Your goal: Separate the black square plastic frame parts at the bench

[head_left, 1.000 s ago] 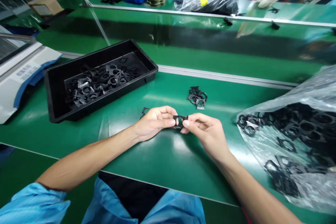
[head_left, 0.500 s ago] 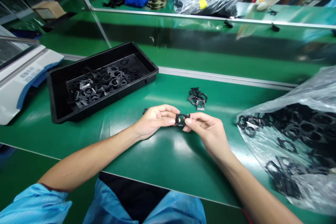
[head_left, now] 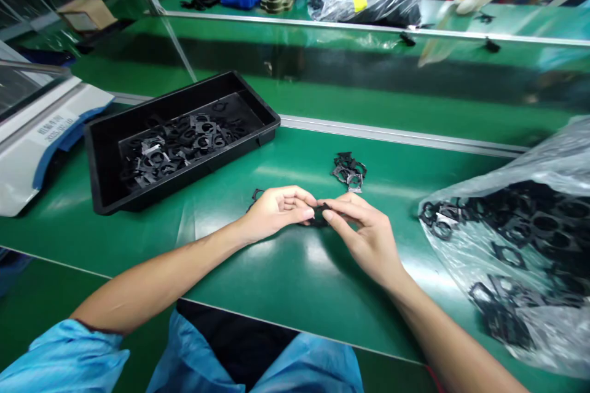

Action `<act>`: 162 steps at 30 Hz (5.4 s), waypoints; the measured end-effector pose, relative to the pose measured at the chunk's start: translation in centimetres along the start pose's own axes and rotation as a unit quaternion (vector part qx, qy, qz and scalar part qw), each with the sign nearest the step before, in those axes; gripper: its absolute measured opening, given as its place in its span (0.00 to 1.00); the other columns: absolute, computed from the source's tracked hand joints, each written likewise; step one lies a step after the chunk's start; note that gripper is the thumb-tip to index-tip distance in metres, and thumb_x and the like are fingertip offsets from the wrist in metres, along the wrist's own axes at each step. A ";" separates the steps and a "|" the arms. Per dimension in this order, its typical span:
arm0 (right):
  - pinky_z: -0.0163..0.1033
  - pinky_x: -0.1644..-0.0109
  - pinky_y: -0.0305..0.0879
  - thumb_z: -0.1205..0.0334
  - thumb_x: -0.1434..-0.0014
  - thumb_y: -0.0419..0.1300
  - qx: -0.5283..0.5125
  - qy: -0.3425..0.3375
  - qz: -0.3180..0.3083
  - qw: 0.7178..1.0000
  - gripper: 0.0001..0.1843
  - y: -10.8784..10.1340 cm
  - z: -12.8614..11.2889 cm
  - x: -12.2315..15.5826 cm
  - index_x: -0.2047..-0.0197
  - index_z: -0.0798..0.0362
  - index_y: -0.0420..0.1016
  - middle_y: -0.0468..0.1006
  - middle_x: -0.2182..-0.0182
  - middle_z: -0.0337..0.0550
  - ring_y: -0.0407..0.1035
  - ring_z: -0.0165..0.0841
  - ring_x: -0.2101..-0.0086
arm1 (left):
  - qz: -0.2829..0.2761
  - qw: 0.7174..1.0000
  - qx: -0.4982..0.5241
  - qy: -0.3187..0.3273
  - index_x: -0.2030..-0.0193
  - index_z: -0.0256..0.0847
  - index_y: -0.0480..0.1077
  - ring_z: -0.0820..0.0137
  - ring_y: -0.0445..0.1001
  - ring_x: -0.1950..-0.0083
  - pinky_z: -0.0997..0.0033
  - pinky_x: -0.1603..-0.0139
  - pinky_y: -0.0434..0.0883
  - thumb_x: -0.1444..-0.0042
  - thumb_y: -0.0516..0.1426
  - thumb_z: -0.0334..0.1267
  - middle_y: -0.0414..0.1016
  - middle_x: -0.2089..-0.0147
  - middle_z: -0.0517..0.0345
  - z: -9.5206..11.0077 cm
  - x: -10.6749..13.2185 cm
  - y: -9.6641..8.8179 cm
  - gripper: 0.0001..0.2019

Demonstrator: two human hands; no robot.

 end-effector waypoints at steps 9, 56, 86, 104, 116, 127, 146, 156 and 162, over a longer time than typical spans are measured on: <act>0.38 0.61 0.76 0.45 0.48 0.73 -0.105 0.090 -0.014 0.990 0.21 0.9 0.8 0.0 0.58 0.52 0.81 0.80 0.67 0.43 0.75 0.34 0.67 | 0.050 0.999 0.020 0.007 0.65 0.35 0.73 0.67 0.83 0.66 0.67 0.58 0.80 0.54 0.73 0.48 0.83 0.68 0.54 0.1 -0.1 -0.4 0.20; 0.40 0.60 0.77 0.38 0.51 0.73 -0.132 0.122 -0.002 0.984 0.23 1.1 0.9 0.1 0.71 0.52 0.82 0.83 0.69 0.44 0.78 0.36 0.69 | 0.052 0.997 0.044 0.031 0.66 0.34 0.78 0.67 0.83 0.66 0.66 0.57 0.80 0.56 0.74 0.46 0.84 0.66 0.52 0.2 0.1 0.1 0.19; 0.38 0.63 0.72 0.39 0.47 0.70 -0.120 0.117 -0.038 0.985 0.24 1.1 0.6 -0.1 0.74 0.53 0.80 0.78 0.74 0.42 0.72 0.33 0.72 | 0.068 0.998 -0.005 0.009 0.65 0.34 0.79 0.69 0.81 0.63 0.68 0.54 0.76 0.59 0.75 0.41 0.84 0.64 0.53 0.1 -0.1 -0.9 0.17; 0.38 0.65 0.72 0.39 0.56 0.75 -0.204 0.204 -0.024 0.957 0.24 1.4 1.3 -0.1 0.74 0.53 0.79 0.78 0.78 0.40 0.71 0.31 0.75 | 0.074 0.997 -0.013 0.016 0.65 0.34 0.80 0.70 0.80 0.67 0.69 0.59 0.76 0.59 0.75 0.41 0.83 0.68 0.53 0.4 0.1 -0.7 0.17; 0.38 0.64 0.69 0.46 0.53 0.76 -0.276 0.230 -0.063 0.931 0.18 2.1 1.7 0.0 0.69 0.53 0.82 0.78 0.77 0.38 0.68 0.29 0.75 | 0.092 0.995 -0.019 0.015 0.70 0.35 0.76 0.76 0.75 0.71 0.76 0.65 0.72 0.60 0.74 0.38 0.78 0.74 0.60 0.9 0.2 -0.5 0.15; 0.39 0.63 0.72 0.40 0.46 0.70 -0.175 0.175 -0.044 0.968 0.22 1.2 1.2 -0.1 0.71 0.52 0.80 0.78 0.79 0.40 0.71 0.32 0.74 | 0.055 0.995 0.070 -0.036 0.64 0.34 0.81 0.67 0.82 0.65 0.63 0.55 0.79 0.60 0.76 0.44 0.84 0.66 0.51 -0.1 0.1 -0.5 0.20; 0.37 0.66 0.73 0.36 0.52 0.73 -0.139 0.153 -0.023 0.978 0.26 0.8 0.5 -0.2 0.75 0.53 0.80 0.78 0.78 0.41 0.72 0.32 0.75 | -0.027 0.994 0.038 -0.095 0.63 0.34 0.82 0.71 0.78 0.63 0.66 0.52 0.73 0.62 0.77 0.41 0.83 0.64 0.54 -0.3 -0.1 -0.8 0.20; 0.38 0.65 0.73 0.39 0.47 0.70 -0.137 0.164 -0.052 0.976 0.23 0.9 0.8 -0.2 0.74 0.53 0.79 0.80 0.78 0.42 0.73 0.33 0.74 | -0.047 0.997 0.038 -0.040 0.63 0.35 0.75 0.72 0.79 0.64 0.71 0.57 0.74 0.54 0.74 0.46 0.80 0.66 0.56 0.2 0.1 0.0 0.20; 0.37 0.65 0.72 0.39 0.45 0.68 -0.108 0.126 -0.043 0.985 0.25 0.8 0.6 -0.4 0.75 0.53 0.78 0.78 0.78 0.42 0.72 0.32 0.74 | 0.005 1.000 0.000 0.007 0.63 0.35 0.76 0.76 0.76 0.68 0.75 0.61 0.73 0.55 0.74 0.44 0.78 0.69 0.60 0.4 0.0 -0.4 0.19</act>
Point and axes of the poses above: each hand's wrist, its own x-axis away from the middle knuckle, its own y-axis out of the palm, z = x × y, the point moved 5 cm from there along -x, towards the middle knuckle
